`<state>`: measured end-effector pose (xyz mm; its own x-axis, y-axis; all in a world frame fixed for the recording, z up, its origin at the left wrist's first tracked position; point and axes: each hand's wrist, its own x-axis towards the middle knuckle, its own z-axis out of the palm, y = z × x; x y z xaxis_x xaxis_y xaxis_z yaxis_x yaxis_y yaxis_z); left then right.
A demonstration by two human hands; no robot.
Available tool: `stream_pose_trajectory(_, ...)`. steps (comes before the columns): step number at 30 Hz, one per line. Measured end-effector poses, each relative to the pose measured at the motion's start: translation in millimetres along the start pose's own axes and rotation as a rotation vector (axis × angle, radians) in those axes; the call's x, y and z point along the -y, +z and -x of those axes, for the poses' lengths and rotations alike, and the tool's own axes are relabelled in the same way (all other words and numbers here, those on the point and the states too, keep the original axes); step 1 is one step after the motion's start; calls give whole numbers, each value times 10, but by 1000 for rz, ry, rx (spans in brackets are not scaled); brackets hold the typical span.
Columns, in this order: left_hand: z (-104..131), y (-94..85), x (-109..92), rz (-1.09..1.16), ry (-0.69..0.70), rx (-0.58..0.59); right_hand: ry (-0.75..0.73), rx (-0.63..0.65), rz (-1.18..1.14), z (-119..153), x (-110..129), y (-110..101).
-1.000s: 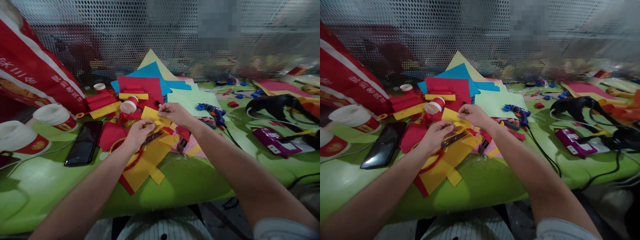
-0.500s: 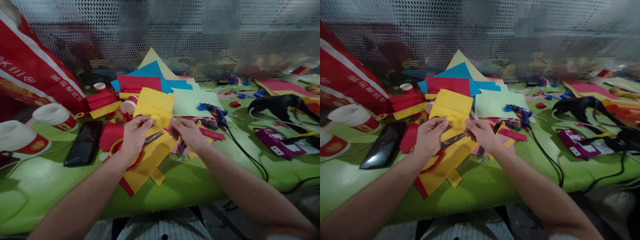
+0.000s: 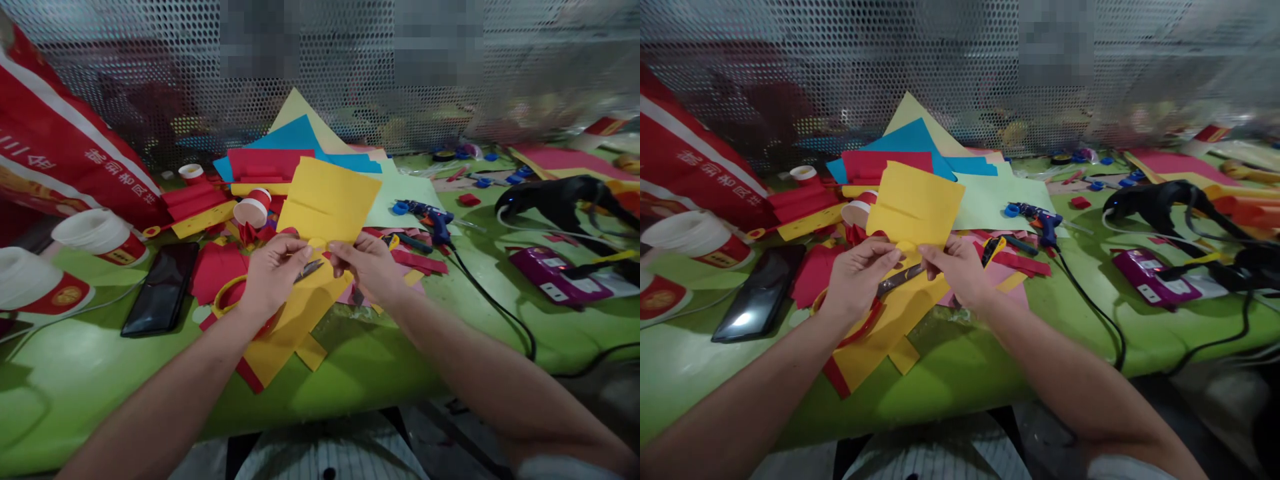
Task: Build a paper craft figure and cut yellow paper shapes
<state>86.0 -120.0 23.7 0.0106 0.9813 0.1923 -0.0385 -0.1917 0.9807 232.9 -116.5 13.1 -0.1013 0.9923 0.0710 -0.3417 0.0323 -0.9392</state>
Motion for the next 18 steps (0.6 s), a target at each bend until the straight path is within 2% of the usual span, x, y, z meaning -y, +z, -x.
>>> stream_pose_trajectory(3, 3, -3, -48, -89, -59, 92, -5, 1, -17, -11, 46, -70)
stream_pose_trajectory(6, 11, 4, -75, -79, -111, 125, 13, 15, -33, -8, 75, -98)
stream_pose_trajectory(11, -3, 14, -74, 21, -263, 100, 7, 60, 2, 3, 85, -117)
stream_pose_trajectory(18, -16, 7, -101, 166, -331, 105, 62, 78, 6, 0, 125, -125)
